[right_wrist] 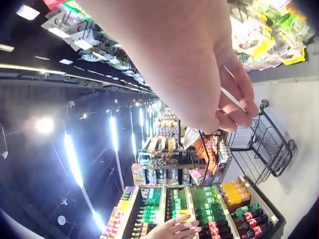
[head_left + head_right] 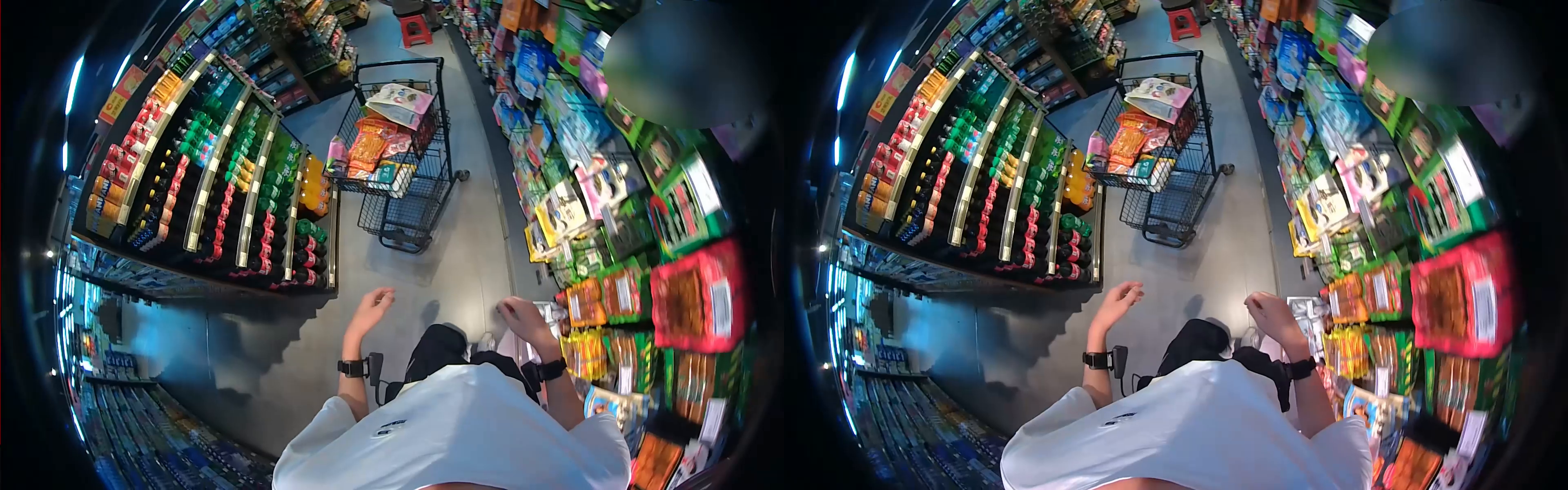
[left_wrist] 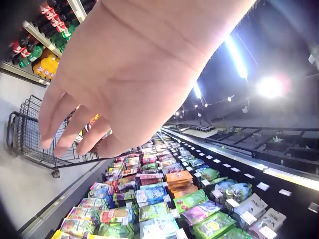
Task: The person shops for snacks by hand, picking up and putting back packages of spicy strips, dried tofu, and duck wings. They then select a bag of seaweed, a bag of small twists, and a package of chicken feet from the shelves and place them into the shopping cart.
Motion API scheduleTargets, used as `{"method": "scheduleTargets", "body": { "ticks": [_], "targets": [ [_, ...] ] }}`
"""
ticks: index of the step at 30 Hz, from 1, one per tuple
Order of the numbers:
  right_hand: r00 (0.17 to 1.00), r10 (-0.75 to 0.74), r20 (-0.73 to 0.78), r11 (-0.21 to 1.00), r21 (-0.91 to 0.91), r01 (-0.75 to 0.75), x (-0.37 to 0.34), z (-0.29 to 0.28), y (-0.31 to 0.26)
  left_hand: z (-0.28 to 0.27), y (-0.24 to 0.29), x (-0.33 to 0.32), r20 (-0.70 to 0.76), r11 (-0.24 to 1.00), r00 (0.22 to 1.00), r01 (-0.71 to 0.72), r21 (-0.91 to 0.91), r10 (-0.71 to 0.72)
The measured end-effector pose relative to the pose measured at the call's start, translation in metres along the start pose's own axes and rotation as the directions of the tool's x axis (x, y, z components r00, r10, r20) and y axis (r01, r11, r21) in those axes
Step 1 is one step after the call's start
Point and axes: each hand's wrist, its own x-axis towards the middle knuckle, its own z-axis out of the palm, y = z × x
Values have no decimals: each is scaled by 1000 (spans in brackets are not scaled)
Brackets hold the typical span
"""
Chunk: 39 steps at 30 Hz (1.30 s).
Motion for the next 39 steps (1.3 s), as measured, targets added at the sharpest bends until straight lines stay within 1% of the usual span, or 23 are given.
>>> {"method": "scheduleTargets", "body": {
  "ticks": [3,6,7,10,11,14,15,18,19,20,22,25,28,31,33,34,35,37,38,39],
  "targets": [
    [994,22,104,992,124,-35,76,9,-1,-27,-7,34,-55,995,997,42,-91,-47],
    [982,-123,143,989,-61,133,148,26,1,-61,-20,78,-120,991,991,38,-128,-54],
    [972,-213,104,975,-45,219,171,31,-2,-75,-23,94,-143,991,989,28,-127,-47],
    [965,-210,159,974,-53,221,243,35,-25,-124,-31,137,-211,986,975,28,-164,-63],
    [969,-107,222,989,-78,127,267,32,-36,-139,-32,151,-235,982,969,29,-189,-74],
    [990,-42,137,995,-78,53,341,36,-39,-182,-33,189,-337,988,941,-43,-146,-9],
    [989,-9,148,997,-70,20,368,39,-28,-194,-24,196,-346,981,938,-51,-186,-16],
    [990,-144,-4,975,-170,142,436,43,-28,-226,-27,218,-321,965,945,-25,-260,-62],
    [994,-101,33,969,-221,106,457,41,-33,-232,-18,220,-355,967,932,-24,-254,-70],
    [988,-154,-18,958,-248,144,478,42,-37,-238,-18,224,-369,963,925,-12,-269,-92],
    [955,-275,-110,922,-313,229,528,45,-47,-246,-23,231,-406,952,904,3,-307,-134],
    [907,-387,-168,869,-396,298,614,47,-44,-253,-36,238,-442,934,868,66,-352,-228],
    [904,-400,-151,858,-408,311,704,49,-40,-254,-29,236,-517,917,798,109,-383,-311],
    [924,-377,-58,815,-495,301,773,54,-29,-248,-4,238,-568,869,699,157,-470,-434],
    [933,-357,-39,778,-565,274,813,65,-6,-238,3,242,-584,827,622,198,-527,-521],
    [941,-338,-35,762,-597,252,827,71,9,-235,14,246,-586,809,602,187,-557,-543],
    [986,-107,131,753,-637,166,845,73,25,-229,25,251,-583,790,584,178,-587,-565],
    [965,-75,250,760,-613,217,861,79,31,-221,47,262,-558,749,566,172,-640,-607],
    [950,-59,307,759,-604,242,865,81,34,-217,49,268,-553,739,554,183,-648,-622],
    [921,-265,285,754,-535,382,850,73,5,-211,51,273,-545,727,543,196,-658,-639]
  ]
}}
